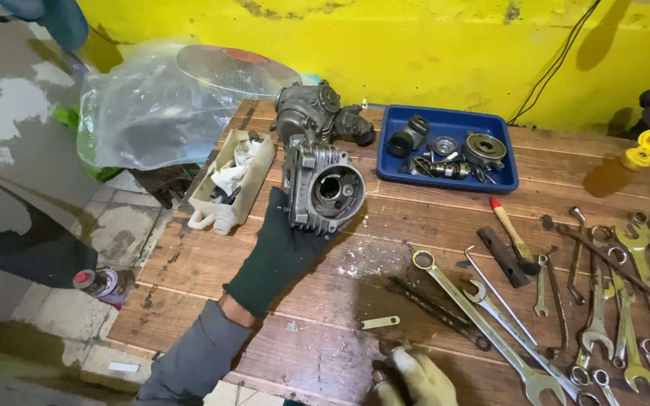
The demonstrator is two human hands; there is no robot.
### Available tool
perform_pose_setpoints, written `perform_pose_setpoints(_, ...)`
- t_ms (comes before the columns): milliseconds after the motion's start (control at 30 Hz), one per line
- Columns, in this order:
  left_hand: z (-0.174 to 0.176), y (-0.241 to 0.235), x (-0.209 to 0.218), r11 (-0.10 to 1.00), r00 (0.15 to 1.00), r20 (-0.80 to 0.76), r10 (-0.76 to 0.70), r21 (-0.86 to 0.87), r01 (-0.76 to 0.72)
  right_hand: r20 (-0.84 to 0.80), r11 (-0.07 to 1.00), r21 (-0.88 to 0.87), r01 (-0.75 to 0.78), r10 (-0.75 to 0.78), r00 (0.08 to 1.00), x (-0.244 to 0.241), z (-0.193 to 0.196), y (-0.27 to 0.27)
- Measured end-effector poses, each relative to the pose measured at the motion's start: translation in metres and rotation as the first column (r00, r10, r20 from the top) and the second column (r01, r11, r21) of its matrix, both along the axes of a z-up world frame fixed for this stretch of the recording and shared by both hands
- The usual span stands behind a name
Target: The person disassembles a small engine cylinder head on a wooden workbench, using a wrench to remove bolts and placing parts into a blue tray. They then pick up a second engine casing and begin removing bolts from it as well.
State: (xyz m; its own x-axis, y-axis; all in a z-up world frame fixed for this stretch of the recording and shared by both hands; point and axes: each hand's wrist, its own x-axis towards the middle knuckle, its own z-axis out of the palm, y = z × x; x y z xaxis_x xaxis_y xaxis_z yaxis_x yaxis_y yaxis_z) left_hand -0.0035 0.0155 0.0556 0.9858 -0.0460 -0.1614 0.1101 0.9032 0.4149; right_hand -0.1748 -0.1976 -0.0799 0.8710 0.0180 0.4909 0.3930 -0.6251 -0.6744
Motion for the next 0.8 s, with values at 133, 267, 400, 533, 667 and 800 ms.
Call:
perform_pose_setpoints(133, -0.003, 0.010, 0.001, 0.965, 0.996, 0.010, 0.094, 0.244, -0.093, 0.136, 0.997, 0.039, 0.065, -0.070, 0.988, -0.003, -0.007, 0.005)
perform_pose_setpoints(267, 0.000, 0.000, 0.031, 0.705, 0.920, 0.088, 0.382, 0.616, -0.352, 0.159, 0.993, -0.116, 0.016, 0.003, 0.987, 0.010, -0.036, -0.007)
perform_pose_setpoints(400, 0.013, -0.027, 0.077, 0.480, 0.901, 0.354, 0.250, 0.763, -0.433, 0.221, 0.992, -0.116, -0.046, 0.071, 0.973, 0.017, -0.051, -0.016)
perform_pose_setpoints(533, 0.019, -0.067, 0.134, 0.122, 0.933, 0.331, 0.143, 0.929, -0.348, -0.001, 0.961, -0.215, -0.174, 0.178, 0.984, 0.018, -0.068, -0.021)
perform_pose_setpoints(667, -0.008, -0.104, 0.182, 0.043, 0.901, 0.429, -0.071, 0.903, -0.427, -0.009, 0.997, -0.078, -0.008, 0.008, 1.000, 0.008, -0.024, -0.006)
perform_pose_setpoints(800, -0.017, -0.132, 0.197, 0.028, 0.917, 0.394, -0.067, 0.919, -0.393, -0.129, 0.999, -0.034, 0.039, -0.043, 0.991, 0.013, -0.012, -0.017)
